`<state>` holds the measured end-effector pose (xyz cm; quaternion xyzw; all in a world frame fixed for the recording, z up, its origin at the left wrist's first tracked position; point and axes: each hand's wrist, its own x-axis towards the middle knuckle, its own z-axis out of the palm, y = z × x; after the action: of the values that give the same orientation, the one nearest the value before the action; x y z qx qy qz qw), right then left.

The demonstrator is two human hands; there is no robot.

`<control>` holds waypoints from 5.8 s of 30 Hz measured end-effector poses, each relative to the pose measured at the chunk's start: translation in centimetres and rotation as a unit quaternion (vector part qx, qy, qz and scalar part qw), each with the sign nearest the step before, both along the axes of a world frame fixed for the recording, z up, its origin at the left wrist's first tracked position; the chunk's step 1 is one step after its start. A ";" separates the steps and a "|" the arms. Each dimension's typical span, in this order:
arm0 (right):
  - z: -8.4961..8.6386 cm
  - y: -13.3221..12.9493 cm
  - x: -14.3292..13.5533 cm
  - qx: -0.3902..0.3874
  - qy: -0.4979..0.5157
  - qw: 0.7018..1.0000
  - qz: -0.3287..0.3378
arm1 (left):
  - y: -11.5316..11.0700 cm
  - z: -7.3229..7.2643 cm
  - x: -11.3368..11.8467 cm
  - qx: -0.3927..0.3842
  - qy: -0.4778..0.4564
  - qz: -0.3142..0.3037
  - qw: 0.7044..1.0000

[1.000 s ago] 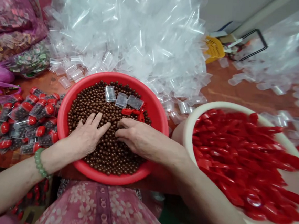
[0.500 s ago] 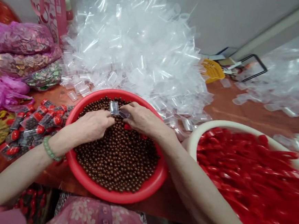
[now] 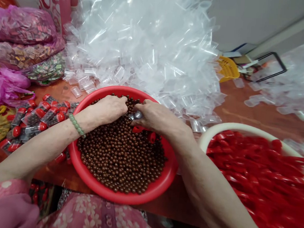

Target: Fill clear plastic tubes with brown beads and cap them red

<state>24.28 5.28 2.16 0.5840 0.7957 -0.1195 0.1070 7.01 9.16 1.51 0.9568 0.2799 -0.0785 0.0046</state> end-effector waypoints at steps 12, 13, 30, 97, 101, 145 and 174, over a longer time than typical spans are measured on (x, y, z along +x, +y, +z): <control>-2.5 -0.9 -3.0 -0.094 0.102 0.990 0.018 | -1.1 -0.7 -1.1 -0.006 -0.005 0.068 0.998; -2.7 -0.9 -3.0 -0.116 0.143 0.983 0.009 | -1.0 -0.9 -1.2 -0.012 -0.010 0.077 0.997; -2.6 -1.6 -1.6 -0.409 0.646 0.639 -0.084 | -4.0 0.1 -6.1 -0.323 -0.381 0.088 0.862; -0.7 -6.0 -4.9 0.141 0.491 0.853 -0.103 | -7.5 -2.6 -6.1 -0.458 -0.546 0.218 0.667; -0.6 -5.9 -3.7 0.205 0.528 0.808 -0.162 | -8.0 -1.5 -6.5 -0.540 -0.571 0.198 0.586; -1.6 -8.7 -5.0 -0.013 0.612 0.774 -0.158 | -11.0 -1.3 -4.4 -0.453 -0.592 0.289 0.600; -2.6 -10.4 -3.0 0.274 0.324 0.905 0.037 | -9.7 -1.8 -5.2 -0.554 -0.624 0.330 0.442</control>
<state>21.32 -5.16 -0.45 0.4893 0.8092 -0.0747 -0.3165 1.81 -0.56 -0.28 0.3768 0.3928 0.4091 0.7324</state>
